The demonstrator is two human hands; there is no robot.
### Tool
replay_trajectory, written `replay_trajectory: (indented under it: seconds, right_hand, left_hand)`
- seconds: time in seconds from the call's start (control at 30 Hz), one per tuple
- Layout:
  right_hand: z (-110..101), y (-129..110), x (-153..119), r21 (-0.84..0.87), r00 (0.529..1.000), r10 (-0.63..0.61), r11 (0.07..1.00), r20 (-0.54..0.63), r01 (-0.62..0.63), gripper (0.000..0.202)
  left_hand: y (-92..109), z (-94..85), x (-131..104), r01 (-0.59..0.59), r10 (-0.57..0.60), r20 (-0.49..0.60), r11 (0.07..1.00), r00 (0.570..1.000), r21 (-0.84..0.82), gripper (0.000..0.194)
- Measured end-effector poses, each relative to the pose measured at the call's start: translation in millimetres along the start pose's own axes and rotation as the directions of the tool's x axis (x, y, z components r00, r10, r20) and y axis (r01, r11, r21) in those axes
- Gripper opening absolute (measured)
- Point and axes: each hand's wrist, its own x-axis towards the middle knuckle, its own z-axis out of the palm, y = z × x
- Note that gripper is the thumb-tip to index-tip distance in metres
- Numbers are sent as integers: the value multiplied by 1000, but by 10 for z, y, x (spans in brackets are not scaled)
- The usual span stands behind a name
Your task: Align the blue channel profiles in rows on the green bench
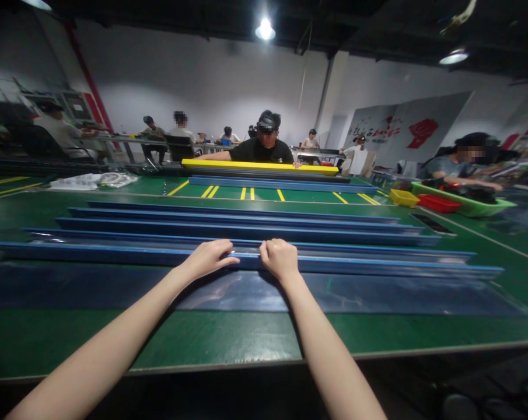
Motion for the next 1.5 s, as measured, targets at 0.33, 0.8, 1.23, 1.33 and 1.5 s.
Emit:
replay_trajectory:
  seconds: [0.33,0.8,1.23,1.33,1.5]
  right_hand:
    - [3,-38,41,-55,994,33,998,105,-27,38]
    - [-58,332,-26,-143,969,218,969,117,-201,40]
    - [-114,628,-134,-181,941,331,932,65,-315,38]
    - [-105,622,-144,-163,952,302,943,44,-292,39]
    - [-106,595,-145,-151,967,252,958,24,-246,42]
  left_hand:
    - [39,-19,-13,-10,10,-3,993,1000,119,31]
    - [109,-45,21,-22,19,26,989,999,145,30]
    - [91,11,19,-22,16,49,993,999,118,32]
    - [82,52,15,-33,30,32,993,999,112,33]
    - [75,83,11,-57,55,15,988,998,143,33]
